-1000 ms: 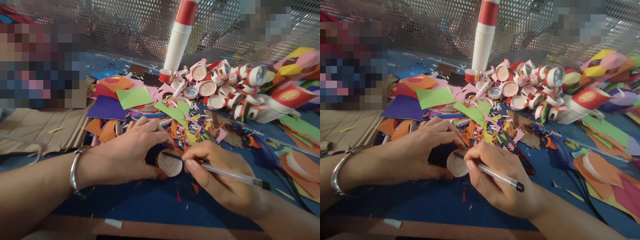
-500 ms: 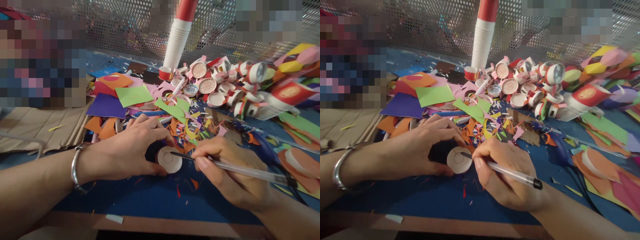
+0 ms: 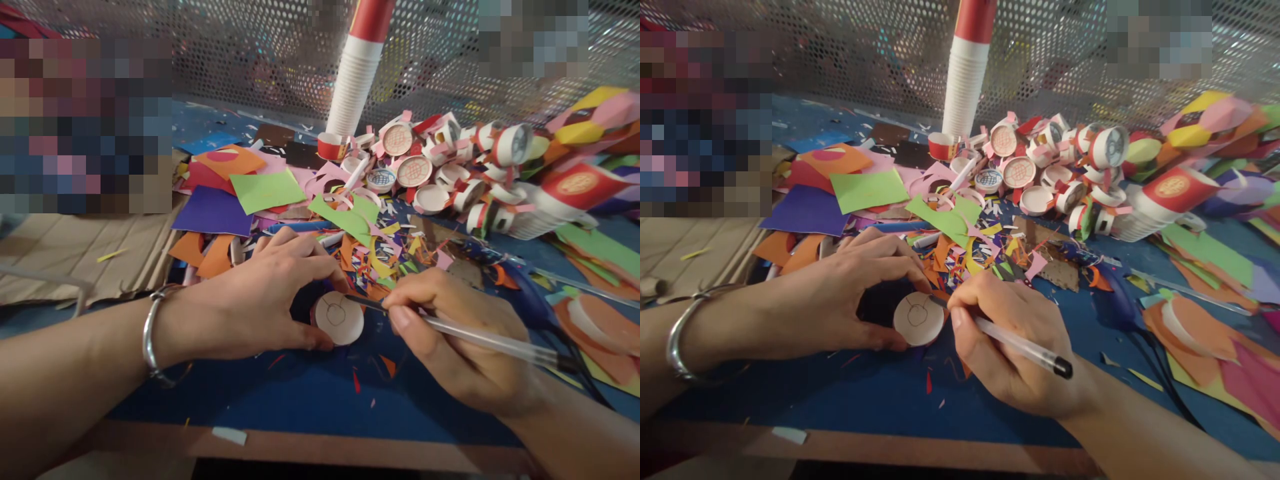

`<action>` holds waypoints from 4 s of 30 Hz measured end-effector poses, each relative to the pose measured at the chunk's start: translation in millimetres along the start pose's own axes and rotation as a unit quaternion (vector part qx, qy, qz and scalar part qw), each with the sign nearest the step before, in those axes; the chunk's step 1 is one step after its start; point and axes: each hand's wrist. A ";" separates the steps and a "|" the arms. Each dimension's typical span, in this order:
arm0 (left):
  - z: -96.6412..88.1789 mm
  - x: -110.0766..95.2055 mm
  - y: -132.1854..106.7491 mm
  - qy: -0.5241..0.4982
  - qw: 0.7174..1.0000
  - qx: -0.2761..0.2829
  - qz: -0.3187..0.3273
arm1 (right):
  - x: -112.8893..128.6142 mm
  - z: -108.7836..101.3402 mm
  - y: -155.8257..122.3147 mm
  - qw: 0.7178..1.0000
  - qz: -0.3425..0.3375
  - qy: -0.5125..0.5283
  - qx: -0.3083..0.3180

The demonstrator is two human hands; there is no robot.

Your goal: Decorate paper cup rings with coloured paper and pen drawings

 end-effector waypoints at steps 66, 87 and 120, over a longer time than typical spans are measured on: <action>-5.3 -5.0 -0.3 -0.011 1.000 0.005 0.010 | 3.6 -0.7 24.0 0.985 0.039 0.149 0.076; -4.3 -5.6 -1.2 0.004 1.000 0.006 0.009 | 4.9 5.2 20.2 0.954 0.095 0.265 0.100; -2.7 -5.4 -0.9 0.005 1.000 0.000 0.019 | 0.2 10.1 15.1 0.934 0.159 0.320 0.017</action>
Point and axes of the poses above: each hand's wrist, its own y-axis towards the middle knuckle, its own z-axis out of the palm, x = y × z, and after that the axes turned 3 degrees about y, right-handed
